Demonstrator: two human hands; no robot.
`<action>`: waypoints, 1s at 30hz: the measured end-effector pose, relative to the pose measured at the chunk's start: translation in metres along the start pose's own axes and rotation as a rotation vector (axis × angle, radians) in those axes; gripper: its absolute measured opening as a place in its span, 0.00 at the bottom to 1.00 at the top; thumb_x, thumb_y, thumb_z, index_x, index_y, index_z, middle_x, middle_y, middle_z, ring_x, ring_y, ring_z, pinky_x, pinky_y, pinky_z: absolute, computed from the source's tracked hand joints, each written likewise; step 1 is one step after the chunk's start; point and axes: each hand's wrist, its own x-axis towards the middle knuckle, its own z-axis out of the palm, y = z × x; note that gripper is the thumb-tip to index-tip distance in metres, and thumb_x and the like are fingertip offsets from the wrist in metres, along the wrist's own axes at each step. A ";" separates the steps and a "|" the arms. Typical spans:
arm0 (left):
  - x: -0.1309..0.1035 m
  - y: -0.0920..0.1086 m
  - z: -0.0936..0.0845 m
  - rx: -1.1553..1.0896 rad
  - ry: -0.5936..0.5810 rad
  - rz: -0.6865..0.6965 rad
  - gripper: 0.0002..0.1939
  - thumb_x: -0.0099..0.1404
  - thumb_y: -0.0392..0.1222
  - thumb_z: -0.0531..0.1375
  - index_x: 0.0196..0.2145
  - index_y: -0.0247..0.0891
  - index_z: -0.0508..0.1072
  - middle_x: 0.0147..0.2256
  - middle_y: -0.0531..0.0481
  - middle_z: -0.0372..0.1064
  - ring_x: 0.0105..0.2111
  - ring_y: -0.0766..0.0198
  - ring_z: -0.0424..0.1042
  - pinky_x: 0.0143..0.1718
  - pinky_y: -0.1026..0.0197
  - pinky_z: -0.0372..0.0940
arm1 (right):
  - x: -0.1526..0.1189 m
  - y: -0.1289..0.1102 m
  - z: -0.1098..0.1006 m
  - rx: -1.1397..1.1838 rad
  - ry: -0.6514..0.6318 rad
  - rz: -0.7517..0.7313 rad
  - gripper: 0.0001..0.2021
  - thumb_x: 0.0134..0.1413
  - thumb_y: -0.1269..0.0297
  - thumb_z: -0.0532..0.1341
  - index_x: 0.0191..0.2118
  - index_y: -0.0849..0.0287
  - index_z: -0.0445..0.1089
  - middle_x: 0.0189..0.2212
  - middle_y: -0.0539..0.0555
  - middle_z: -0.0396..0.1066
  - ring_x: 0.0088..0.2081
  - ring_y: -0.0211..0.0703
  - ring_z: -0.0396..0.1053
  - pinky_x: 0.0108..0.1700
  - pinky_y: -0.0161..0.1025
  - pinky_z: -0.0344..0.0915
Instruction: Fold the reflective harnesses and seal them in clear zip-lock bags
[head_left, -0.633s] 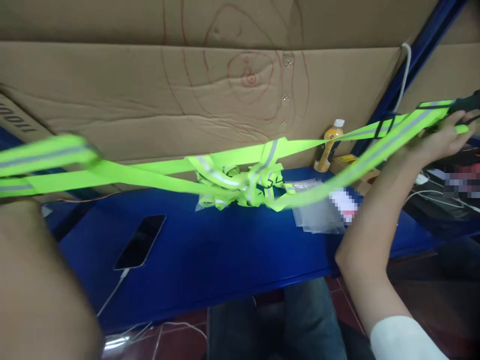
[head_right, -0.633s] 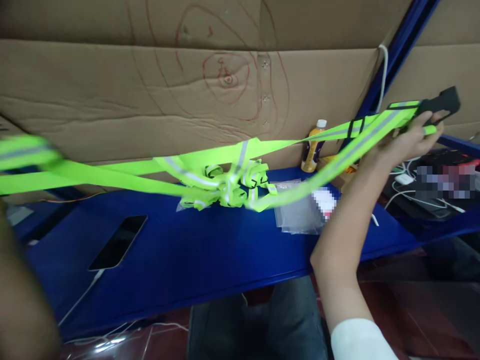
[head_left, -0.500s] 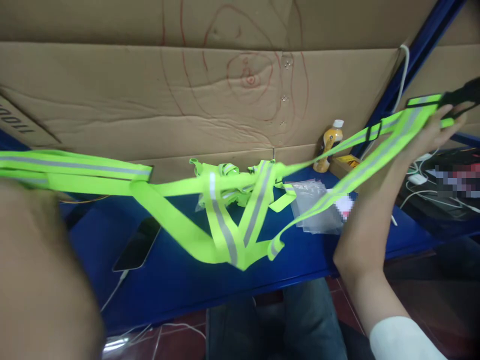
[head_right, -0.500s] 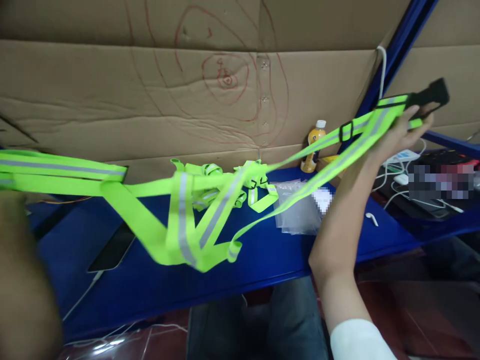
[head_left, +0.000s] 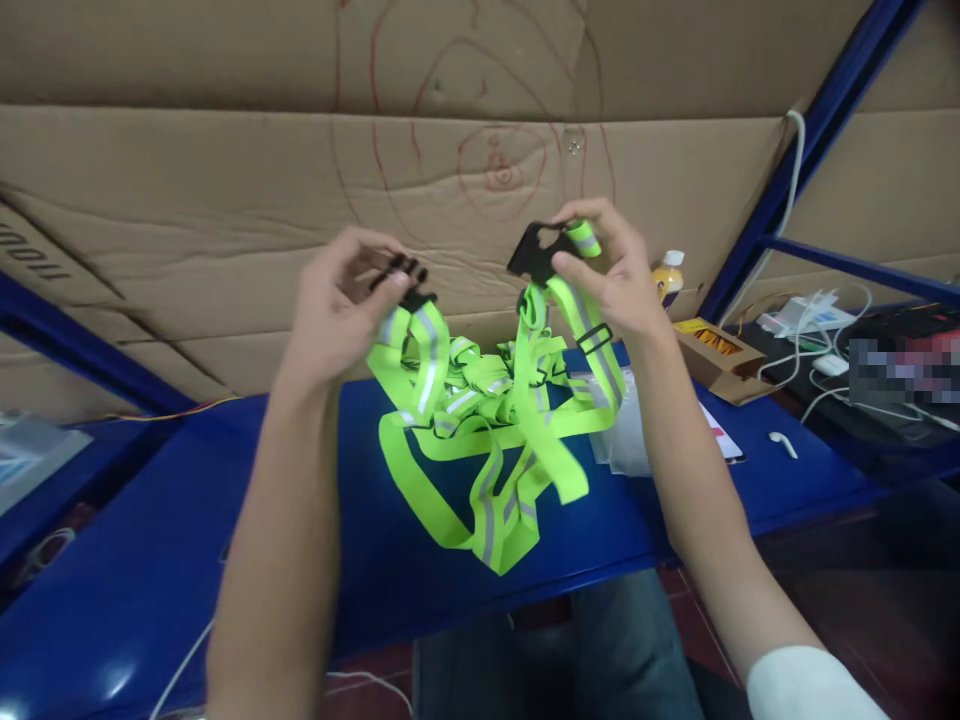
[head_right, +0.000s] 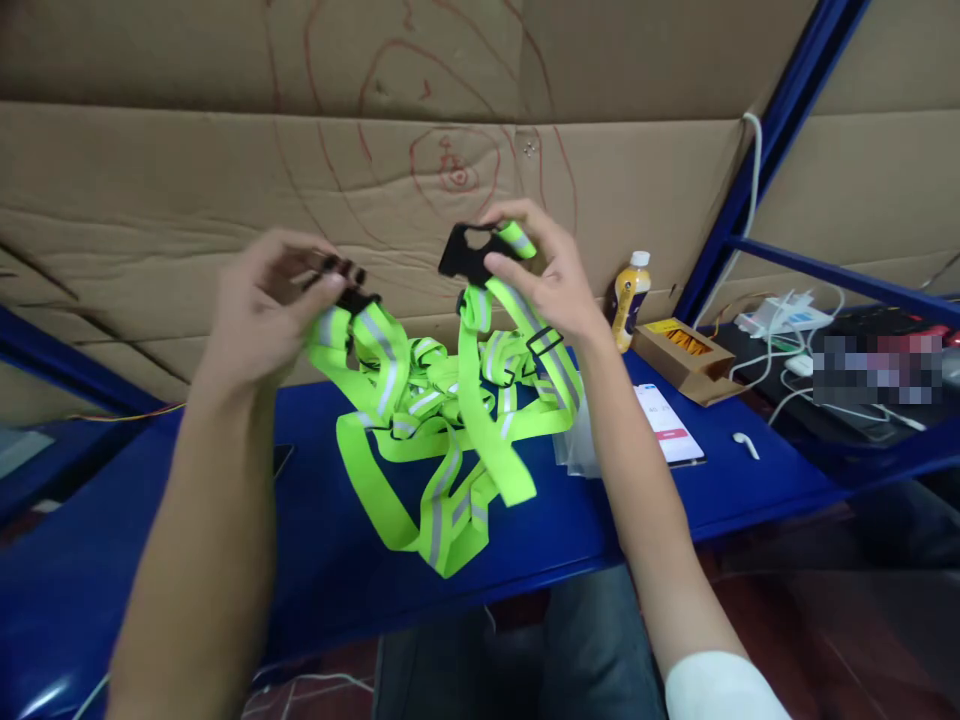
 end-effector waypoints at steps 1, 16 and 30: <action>-0.006 0.006 0.009 0.011 -0.040 0.016 0.24 0.60 0.59 0.75 0.44 0.41 0.77 0.43 0.51 0.78 0.45 0.59 0.77 0.49 0.54 0.71 | -0.001 0.001 0.003 -0.032 -0.082 -0.029 0.22 0.63 0.41 0.68 0.49 0.54 0.78 0.48 0.58 0.80 0.55 0.53 0.76 0.59 0.50 0.73; -0.022 0.029 0.035 0.142 -0.194 -0.035 0.28 0.63 0.47 0.74 0.60 0.47 0.77 0.50 0.51 0.81 0.43 0.57 0.82 0.47 0.59 0.75 | -0.006 0.032 0.023 -0.172 -0.510 -0.131 0.25 0.68 0.40 0.61 0.53 0.56 0.74 0.53 0.61 0.78 0.53 0.55 0.74 0.63 0.56 0.68; -0.026 0.031 0.050 0.252 -0.302 0.004 0.52 0.64 0.44 0.74 0.78 0.53 0.54 0.52 0.54 0.82 0.49 0.53 0.83 0.52 0.56 0.77 | -0.008 0.033 0.022 -0.259 -0.623 -0.096 0.15 0.66 0.50 0.64 0.47 0.56 0.73 0.45 0.56 0.79 0.45 0.52 0.73 0.51 0.47 0.69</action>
